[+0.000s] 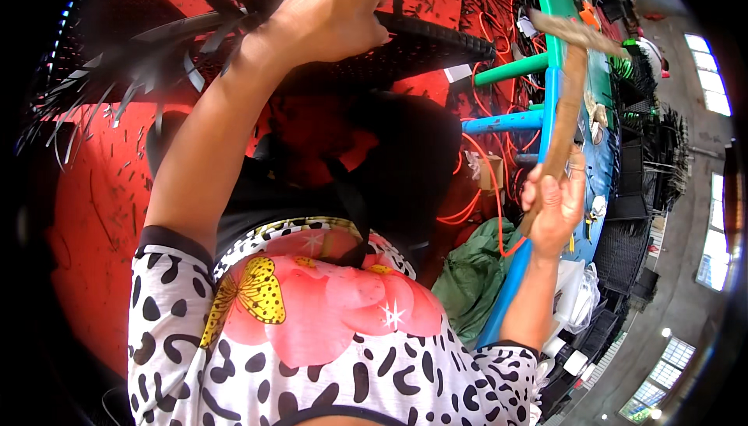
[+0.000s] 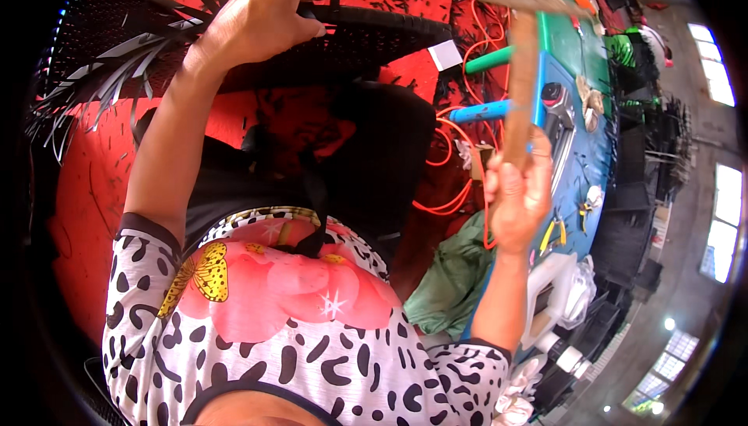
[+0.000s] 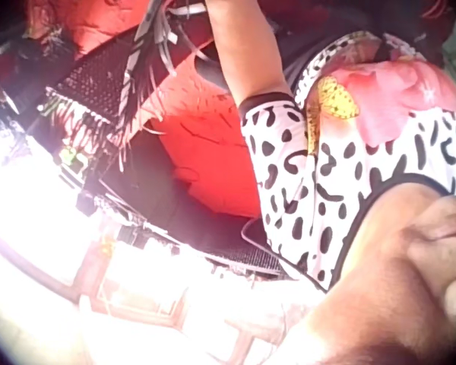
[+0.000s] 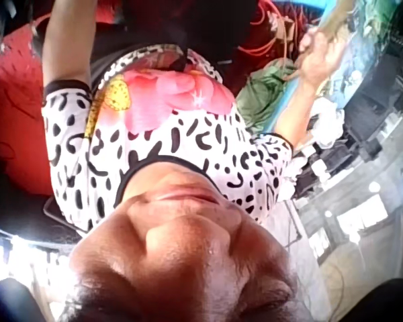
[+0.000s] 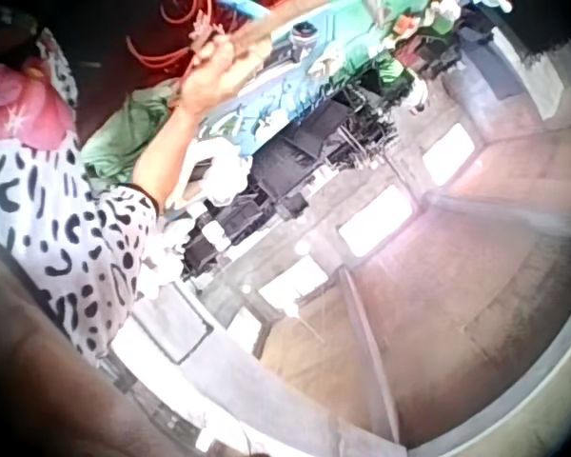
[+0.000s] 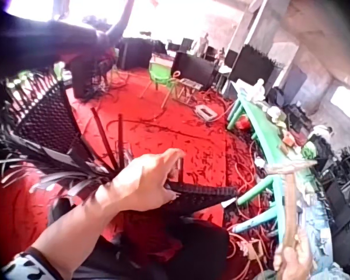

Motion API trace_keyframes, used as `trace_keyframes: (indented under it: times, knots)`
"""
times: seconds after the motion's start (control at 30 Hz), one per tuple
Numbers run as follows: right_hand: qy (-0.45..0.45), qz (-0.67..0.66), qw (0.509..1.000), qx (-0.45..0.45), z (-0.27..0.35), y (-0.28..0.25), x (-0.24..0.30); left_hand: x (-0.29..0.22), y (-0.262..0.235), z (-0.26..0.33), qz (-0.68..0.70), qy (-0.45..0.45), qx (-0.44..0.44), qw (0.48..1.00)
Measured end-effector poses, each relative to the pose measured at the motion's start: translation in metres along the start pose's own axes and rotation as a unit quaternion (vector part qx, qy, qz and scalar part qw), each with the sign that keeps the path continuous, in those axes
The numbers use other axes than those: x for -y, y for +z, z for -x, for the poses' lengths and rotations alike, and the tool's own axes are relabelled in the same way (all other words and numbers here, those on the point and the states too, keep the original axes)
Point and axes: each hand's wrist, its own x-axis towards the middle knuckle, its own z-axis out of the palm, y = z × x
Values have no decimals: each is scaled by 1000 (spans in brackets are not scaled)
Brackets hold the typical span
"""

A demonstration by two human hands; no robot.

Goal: The person attaches black strips to a plastic mesh panel by hand and using a pneumatic stapler, occasionally using a hammer and pliers to secure or adjust the components.

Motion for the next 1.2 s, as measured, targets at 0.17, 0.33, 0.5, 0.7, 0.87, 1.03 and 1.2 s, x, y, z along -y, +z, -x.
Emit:
trace_keyframes:
  times: [0.17, 0.33, 0.5, 0.7, 0.87, 1.03, 1.2]
  knots:
    - [-88, 57, 993, 54, 1, 38, 11, 3, 5, 2, 7, 17, -22, 1000]
    - [-98, 279, 948, 115, 5, 50, 6, 3, 16, 0, 24, 65, -59, 996]
    - [-89, 136, 984, 78, 8, 46, 16, 12, 22, 4, 18, 92, -84, 992]
    - [-12, 169, 982, 85, 12, 55, 11, -1, 17, -2, 6, 49, -42, 998]
    - [16, -24, 998, 60, 7, 49, 8, -4, 15, 0, -11, 32, -34, 999]
    - [-25, -120, 991, -59, 11, 13, 11, -14, 9, 1, -46, -8, 6, 999]
    - [9, -169, 978, -126, 39, -6, -16, -4, 25, -9, 52, -32, -35, 998]
